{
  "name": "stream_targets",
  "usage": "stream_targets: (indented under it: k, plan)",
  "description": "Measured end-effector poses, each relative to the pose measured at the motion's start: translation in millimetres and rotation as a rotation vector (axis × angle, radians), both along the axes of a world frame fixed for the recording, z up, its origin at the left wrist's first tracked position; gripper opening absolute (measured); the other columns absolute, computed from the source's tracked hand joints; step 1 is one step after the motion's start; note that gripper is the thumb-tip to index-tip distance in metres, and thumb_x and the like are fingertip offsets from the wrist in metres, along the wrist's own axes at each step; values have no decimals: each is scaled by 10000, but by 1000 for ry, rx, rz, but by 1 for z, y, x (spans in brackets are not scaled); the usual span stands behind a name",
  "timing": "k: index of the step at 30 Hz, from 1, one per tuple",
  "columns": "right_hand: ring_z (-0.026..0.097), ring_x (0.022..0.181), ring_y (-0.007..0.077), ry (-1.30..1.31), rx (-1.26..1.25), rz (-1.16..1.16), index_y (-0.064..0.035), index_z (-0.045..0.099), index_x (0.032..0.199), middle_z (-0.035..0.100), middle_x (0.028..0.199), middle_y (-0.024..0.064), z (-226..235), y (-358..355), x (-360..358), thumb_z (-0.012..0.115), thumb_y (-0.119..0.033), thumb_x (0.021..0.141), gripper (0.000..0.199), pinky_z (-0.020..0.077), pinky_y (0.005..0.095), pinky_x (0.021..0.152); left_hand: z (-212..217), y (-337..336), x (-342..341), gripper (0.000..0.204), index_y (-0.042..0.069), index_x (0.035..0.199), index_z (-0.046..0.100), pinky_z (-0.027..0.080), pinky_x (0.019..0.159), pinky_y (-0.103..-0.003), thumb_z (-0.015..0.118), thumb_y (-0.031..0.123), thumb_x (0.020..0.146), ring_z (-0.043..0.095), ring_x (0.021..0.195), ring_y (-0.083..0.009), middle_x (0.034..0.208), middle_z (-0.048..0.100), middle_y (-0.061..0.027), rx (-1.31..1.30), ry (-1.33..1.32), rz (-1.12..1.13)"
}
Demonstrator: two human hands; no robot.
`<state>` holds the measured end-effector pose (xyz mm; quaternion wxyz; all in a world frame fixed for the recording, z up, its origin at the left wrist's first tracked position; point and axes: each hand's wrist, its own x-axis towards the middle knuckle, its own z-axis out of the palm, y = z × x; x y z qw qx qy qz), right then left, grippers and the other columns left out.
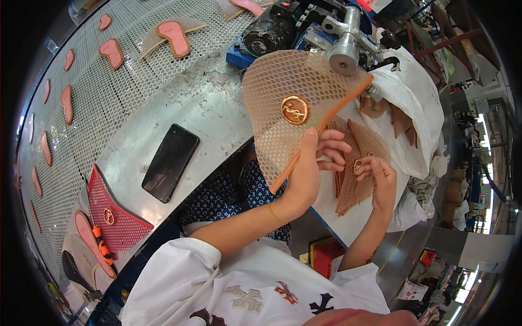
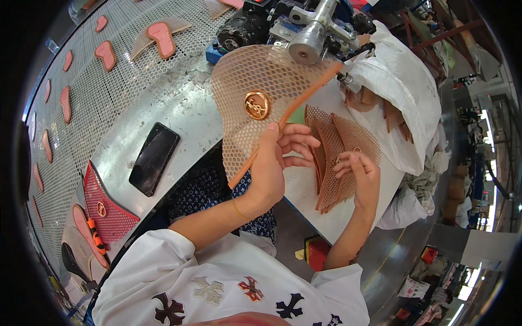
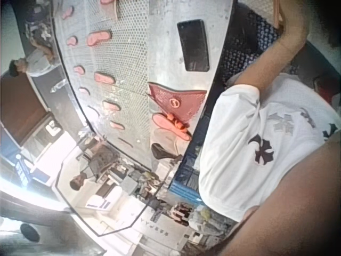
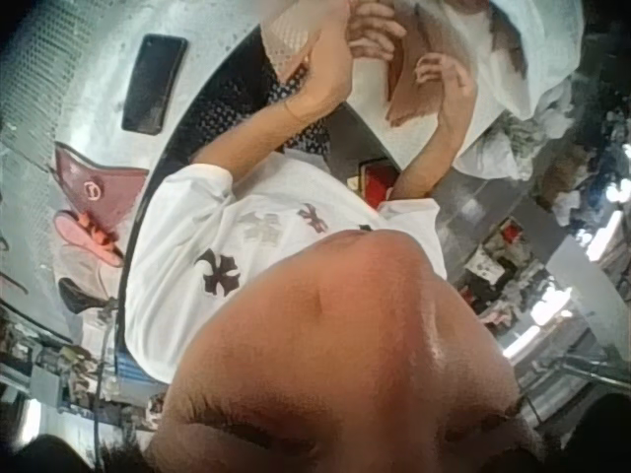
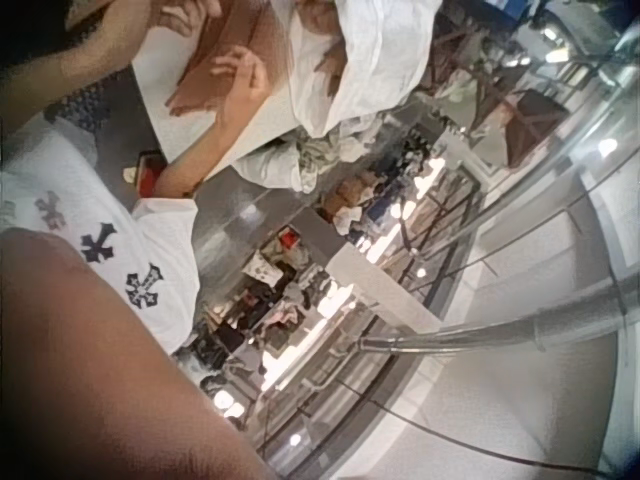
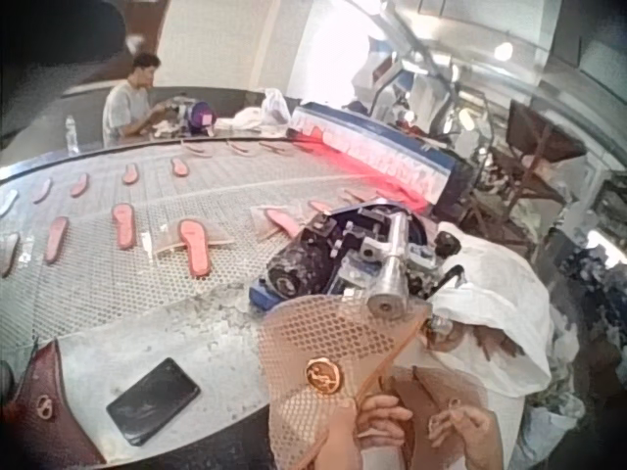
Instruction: The person assembles sandals by picking up pink insoles and mesh straps, aligning them, and feeding them through a sewing machine. They repeat this process for multiple pairs, placing finished sandals on a metal mesh table.
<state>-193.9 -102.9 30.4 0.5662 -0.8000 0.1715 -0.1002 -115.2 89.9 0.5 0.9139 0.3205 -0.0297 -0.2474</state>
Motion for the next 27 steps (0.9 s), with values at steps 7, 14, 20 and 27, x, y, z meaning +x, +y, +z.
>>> stream_targets:
  k: [7,14,20,27]
  plan:
    - [641,695,159,7,75,155,74,655,1007,689,798,141,-10,31,7,556,-173,980,268,512,260,656,1,51,32,521,-15,1277,511,468,955,-431,296,392,1032,629,1041,-274,1196,630,-183,43,-15,261]
    - [629,697,146,-6,143,271,65,655,1015,681,801,128,-24,65,15,563,-140,971,229,499,250,660,-9,260,122,344,-50,1283,502,446,973,-365,458,120,987,552,1139,-213,1288,557,-122,965,-768,1174]
    - [628,728,140,40,151,392,59,651,1041,681,819,112,-26,86,34,553,-126,971,221,498,254,691,47,367,169,419,-62,1314,507,447,985,-327,436,-75,901,538,1221,-295,1354,540,-176,1572,-1432,1610]
    - [627,769,129,139,63,520,32,654,1081,686,862,88,-30,97,43,588,-128,952,217,493,261,723,-102,394,233,728,63,1493,312,257,1143,-514,576,324,866,318,1400,-403,1507,343,-238,2338,-654,284]
